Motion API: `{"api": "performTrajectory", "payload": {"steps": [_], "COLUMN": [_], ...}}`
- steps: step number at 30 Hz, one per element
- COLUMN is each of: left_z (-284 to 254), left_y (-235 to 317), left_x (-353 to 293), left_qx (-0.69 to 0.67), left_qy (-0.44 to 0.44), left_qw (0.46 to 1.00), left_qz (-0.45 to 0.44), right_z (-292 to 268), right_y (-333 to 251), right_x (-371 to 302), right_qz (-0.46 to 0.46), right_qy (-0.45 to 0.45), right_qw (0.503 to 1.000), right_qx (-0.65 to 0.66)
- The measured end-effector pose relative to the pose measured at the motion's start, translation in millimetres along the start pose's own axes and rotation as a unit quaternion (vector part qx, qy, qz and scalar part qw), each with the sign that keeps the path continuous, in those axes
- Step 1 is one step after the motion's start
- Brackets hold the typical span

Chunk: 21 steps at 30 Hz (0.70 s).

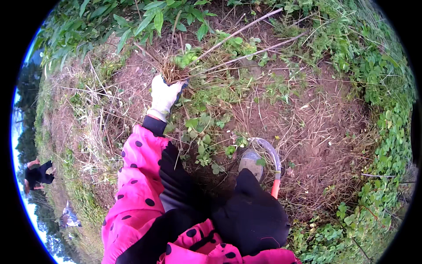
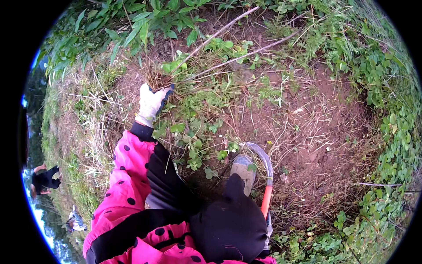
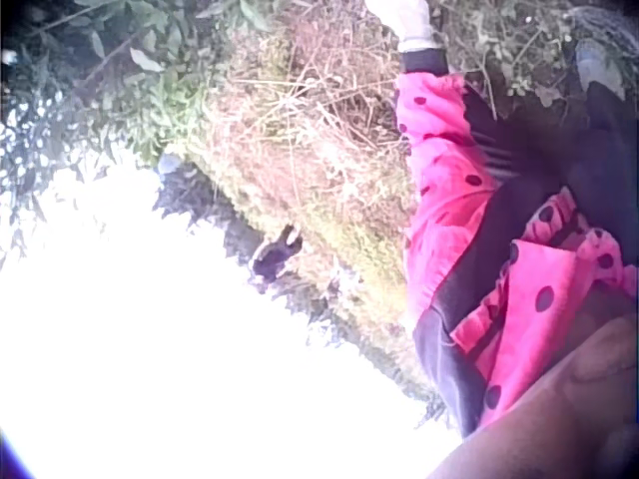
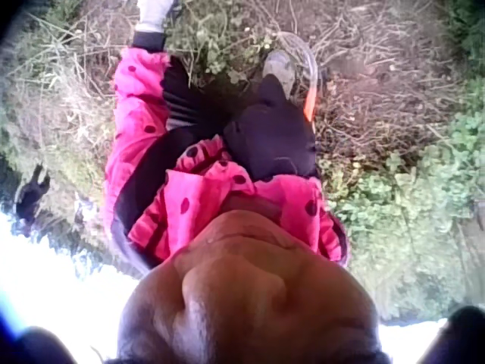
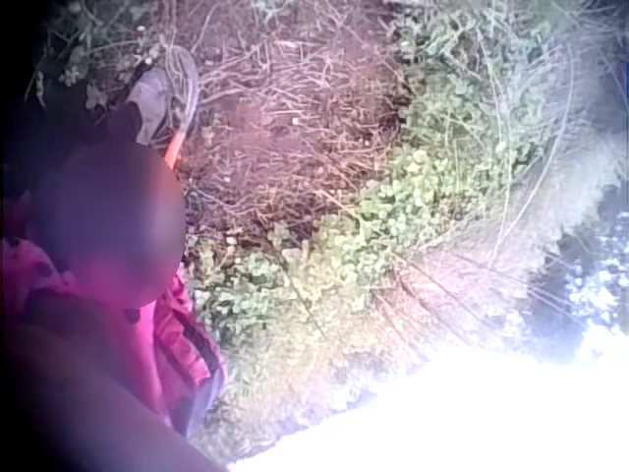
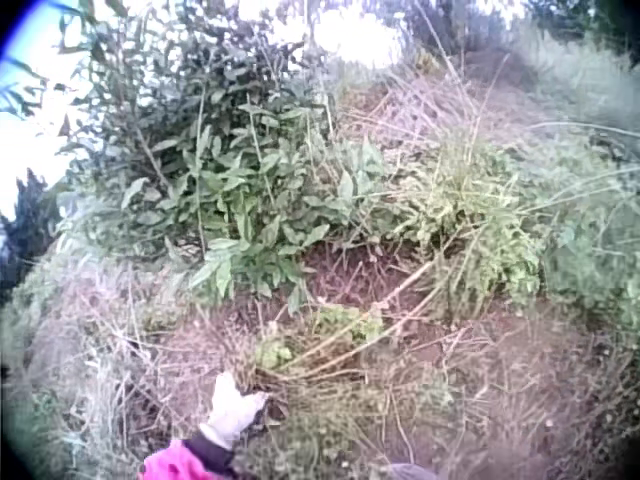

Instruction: The person uses a sickle to cut and clear weeds and dry grass from a patch of ground. They repeatedly swing the sickle to sever vegetation and pull away cut stems by hand, gradually exposing bare soil.

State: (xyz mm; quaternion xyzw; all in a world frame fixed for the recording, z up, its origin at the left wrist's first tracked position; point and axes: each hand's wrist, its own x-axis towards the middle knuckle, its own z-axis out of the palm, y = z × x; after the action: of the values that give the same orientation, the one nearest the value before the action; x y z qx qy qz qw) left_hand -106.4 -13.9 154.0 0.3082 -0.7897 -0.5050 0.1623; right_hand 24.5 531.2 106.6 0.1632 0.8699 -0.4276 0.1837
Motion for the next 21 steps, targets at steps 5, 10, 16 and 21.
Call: {"api": "performTrajectory", "payload": {"steps": [5,10,16,21], "left_z": [-81,-133,-193,-110], "left_y": [-51,-42,-90,-70], "left_x": [33,22,17,70], "left_qx": [0.175,0.658,0.671,0.716], "left_qy": [0.112,0.163,0.012,-0.124], "left_qw": [0.977,0.731,0.718,0.685], "left_qz": [0.053,0.072,-0.185,-0.049], "right_z": [-23,-42,-18,51], "right_y": [-44,-165,-210,-271], "right_x": [-22,30,148,237], "right_qz": [-0.005,-0.051,-0.245,-0.445], "right_qy": [0.1,0.24,0.175,0.232], "right_qw": [0.995,0.958,0.948,0.809], "right_qx": [0.012,0.149,0.098,-0.306]}}
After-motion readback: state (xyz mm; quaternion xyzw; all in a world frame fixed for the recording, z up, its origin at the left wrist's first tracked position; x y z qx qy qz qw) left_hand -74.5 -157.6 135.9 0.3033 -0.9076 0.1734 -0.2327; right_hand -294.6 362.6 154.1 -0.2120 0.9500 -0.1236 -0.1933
